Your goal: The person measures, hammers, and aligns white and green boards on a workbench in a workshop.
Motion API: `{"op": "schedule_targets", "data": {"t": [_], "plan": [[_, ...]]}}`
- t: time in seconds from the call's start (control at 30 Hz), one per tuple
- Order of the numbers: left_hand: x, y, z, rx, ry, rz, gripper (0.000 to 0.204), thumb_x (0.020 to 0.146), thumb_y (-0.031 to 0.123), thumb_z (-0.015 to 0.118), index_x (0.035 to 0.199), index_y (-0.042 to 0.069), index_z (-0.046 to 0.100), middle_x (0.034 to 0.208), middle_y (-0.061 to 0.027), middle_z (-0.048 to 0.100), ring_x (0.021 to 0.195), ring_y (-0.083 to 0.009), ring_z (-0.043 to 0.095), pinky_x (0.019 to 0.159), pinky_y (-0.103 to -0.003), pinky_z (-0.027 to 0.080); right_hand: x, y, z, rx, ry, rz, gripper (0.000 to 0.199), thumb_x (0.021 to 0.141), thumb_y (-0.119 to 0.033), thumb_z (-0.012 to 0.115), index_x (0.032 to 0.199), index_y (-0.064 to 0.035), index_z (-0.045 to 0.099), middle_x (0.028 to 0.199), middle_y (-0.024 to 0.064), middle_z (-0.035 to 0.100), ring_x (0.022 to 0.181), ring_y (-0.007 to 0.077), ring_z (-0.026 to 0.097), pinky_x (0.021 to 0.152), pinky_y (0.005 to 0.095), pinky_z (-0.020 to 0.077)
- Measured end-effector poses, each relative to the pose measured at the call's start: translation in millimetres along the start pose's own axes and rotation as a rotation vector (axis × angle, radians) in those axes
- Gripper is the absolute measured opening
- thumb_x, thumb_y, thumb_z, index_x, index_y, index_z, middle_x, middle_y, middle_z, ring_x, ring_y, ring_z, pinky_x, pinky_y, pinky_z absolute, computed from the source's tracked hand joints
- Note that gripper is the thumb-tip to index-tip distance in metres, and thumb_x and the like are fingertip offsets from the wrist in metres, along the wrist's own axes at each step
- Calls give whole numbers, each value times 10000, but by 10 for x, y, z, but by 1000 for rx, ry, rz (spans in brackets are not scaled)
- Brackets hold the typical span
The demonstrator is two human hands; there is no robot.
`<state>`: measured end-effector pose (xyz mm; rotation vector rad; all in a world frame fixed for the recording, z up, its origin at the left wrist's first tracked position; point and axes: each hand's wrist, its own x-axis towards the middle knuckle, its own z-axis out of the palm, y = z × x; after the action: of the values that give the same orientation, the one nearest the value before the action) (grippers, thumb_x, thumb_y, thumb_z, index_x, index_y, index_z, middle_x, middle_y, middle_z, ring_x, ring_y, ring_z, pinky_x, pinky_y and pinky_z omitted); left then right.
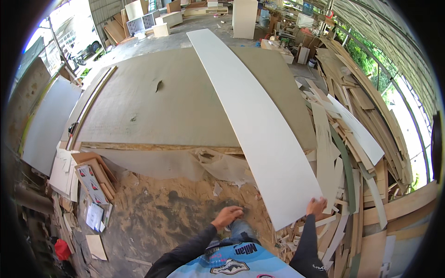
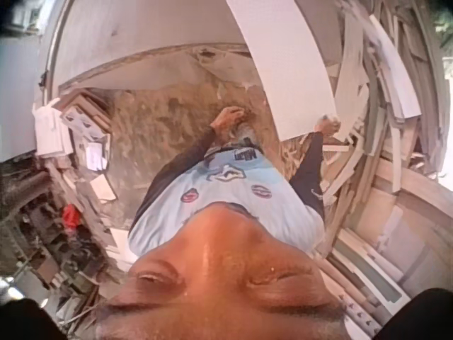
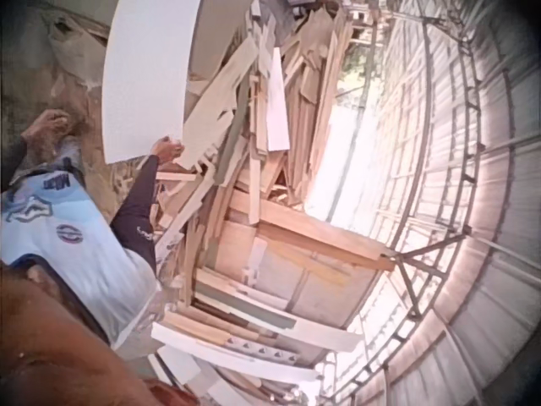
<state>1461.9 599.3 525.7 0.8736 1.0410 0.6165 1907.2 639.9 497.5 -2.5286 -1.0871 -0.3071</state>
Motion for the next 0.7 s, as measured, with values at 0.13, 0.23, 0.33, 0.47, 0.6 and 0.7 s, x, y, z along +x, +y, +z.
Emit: {"op": "schedule_targets", "data": {"t": [0.13, 0.23, 0.33, 0.47, 0.6, 0.7], "plan": [[148, 296, -779, -205, 306, 73, 291, 970, 196, 582, 1162, -18, 624, 1054, -97, 692, 938, -199, 684, 788, -317, 518, -729, -188, 83, 636, 161, 486, 683, 887, -403, 686, 1337, 65, 474, 1383, 266, 477, 1226, 368, 524, 1020, 441, 438], [221, 620, -1267, -323, 572, 100, 222, 962, 183, 560, 1077, 6, 629, 980, -94, 701, 856, -223, 705, 703, -313, 506, -1013, -270, 121, 940, -151, 816, 697, 904, -482, 647, 1284, 90, 531, 1255, 238, 601, 1089, 348, 619, 910, 440, 505], [423, 888, -1630, -325, 627, 131, 218, 956, 184, 556, 1077, 16, 625, 966, -101, 702, 847, -232, 702, 710, -324, 508, -1113, -391, 14, 973, -207, 951, 686, 912, -513, 620, 1232, 92, 577, 1159, 221, 661, 995, 351, 663, 851, 437, 529], [1087, 1349, -1832, -309, 561, 132, 217, 946, 204, 574, 1060, 27, 625, 947, -100, 695, 812, -225, 692, 701, -326, 512, -1166, -285, 129, 643, -86, 885, 693, 911, -544, 604, 1159, 103, 617, 1083, 238, 680, 938, 370, 674, 819, 445, 531], [1923, 1654, -2097, -272, 531, 143, 212, 942, 210, 574, 1039, 25, 608, 975, -103, 669, 828, -216, 674, 664, -324, 515, -1176, -509, -117, 517, -9, 753, 757, 903, -610, 562, 1082, 121, 641, 1012, 254, 690, 911, 384, 672, 789, 466, 522], [2586, 2058, -2143, -242, 541, 37, 245, 929, 224, 591, 1066, 22, 575, 973, -99, 648, 826, -202, 648, 645, -325, 510, -1155, -368, -254, 336, -155, 931, 819, 886, -659, 539, 1076, 132, 637, 1001, 256, 693, 900, 386, 675, 770, 473, 517]]}}
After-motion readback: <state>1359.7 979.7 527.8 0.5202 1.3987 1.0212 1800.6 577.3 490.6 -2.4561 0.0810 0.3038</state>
